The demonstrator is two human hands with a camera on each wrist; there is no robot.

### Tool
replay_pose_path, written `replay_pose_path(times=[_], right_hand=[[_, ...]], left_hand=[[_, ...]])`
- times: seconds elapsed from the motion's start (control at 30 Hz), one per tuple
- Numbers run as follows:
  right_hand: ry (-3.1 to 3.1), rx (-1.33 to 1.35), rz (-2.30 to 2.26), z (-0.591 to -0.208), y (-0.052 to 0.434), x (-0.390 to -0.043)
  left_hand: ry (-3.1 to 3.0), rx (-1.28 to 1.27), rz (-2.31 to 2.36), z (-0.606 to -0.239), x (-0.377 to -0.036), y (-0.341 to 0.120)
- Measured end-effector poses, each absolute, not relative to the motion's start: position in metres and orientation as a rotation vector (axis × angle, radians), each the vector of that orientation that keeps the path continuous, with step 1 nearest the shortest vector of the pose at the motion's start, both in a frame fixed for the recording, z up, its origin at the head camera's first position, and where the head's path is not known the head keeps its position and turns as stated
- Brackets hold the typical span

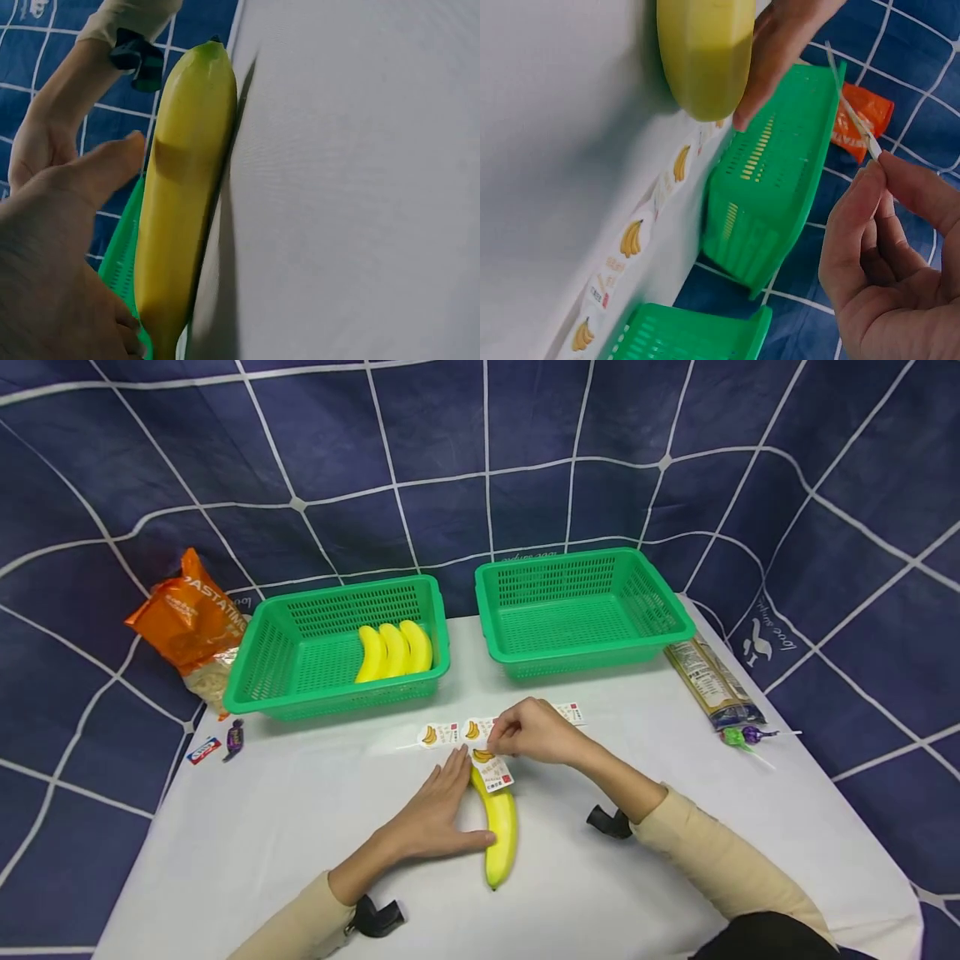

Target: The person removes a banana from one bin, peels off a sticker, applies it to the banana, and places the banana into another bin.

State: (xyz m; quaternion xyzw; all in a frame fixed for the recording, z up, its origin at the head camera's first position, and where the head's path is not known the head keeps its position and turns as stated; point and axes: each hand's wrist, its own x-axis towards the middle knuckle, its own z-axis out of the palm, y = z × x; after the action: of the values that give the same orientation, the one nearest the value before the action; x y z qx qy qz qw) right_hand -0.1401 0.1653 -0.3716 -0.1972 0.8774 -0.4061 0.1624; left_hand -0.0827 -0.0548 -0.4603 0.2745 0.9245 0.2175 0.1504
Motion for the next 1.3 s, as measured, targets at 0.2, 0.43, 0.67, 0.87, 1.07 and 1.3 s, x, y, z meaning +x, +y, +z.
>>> replay_pose_path(times=[0.2, 0.43, 0.67, 0.87, 1.07, 1.3], right_hand=[[2.378, -0.46, -1.264, -0.375, 0.169, -0.134], [2.303, -0.428, -1.291, -0.389, 0.172, -0.129], [2.27, -0.377, -1.303, -0.402, 0.174, -0.124], [2.181, -0.356, -1.363, -0.411, 0.173, -0.123], [2.138, -0.299, -1.411, -0.422, 0.174, -0.126], [2.14, -0.247, -1.41, -0.428, 0.174, -0.127]], left_hand=[[2.648, 0.79, 0.632, -0.466, -0.086, -0.057], [2.661, 0.838, 0.623, -0.463, -0.086, -0.056], [2.661, 0.852, 0.58, -0.462, -0.083, -0.057], [2.662, 0.844, 0.587, -0.463, -0.083, -0.056], [2.655, 0.841, 0.604, -0.463, -0.083, -0.057], [2.657, 0.848, 0.599, -0.462, -0.084, -0.056]])
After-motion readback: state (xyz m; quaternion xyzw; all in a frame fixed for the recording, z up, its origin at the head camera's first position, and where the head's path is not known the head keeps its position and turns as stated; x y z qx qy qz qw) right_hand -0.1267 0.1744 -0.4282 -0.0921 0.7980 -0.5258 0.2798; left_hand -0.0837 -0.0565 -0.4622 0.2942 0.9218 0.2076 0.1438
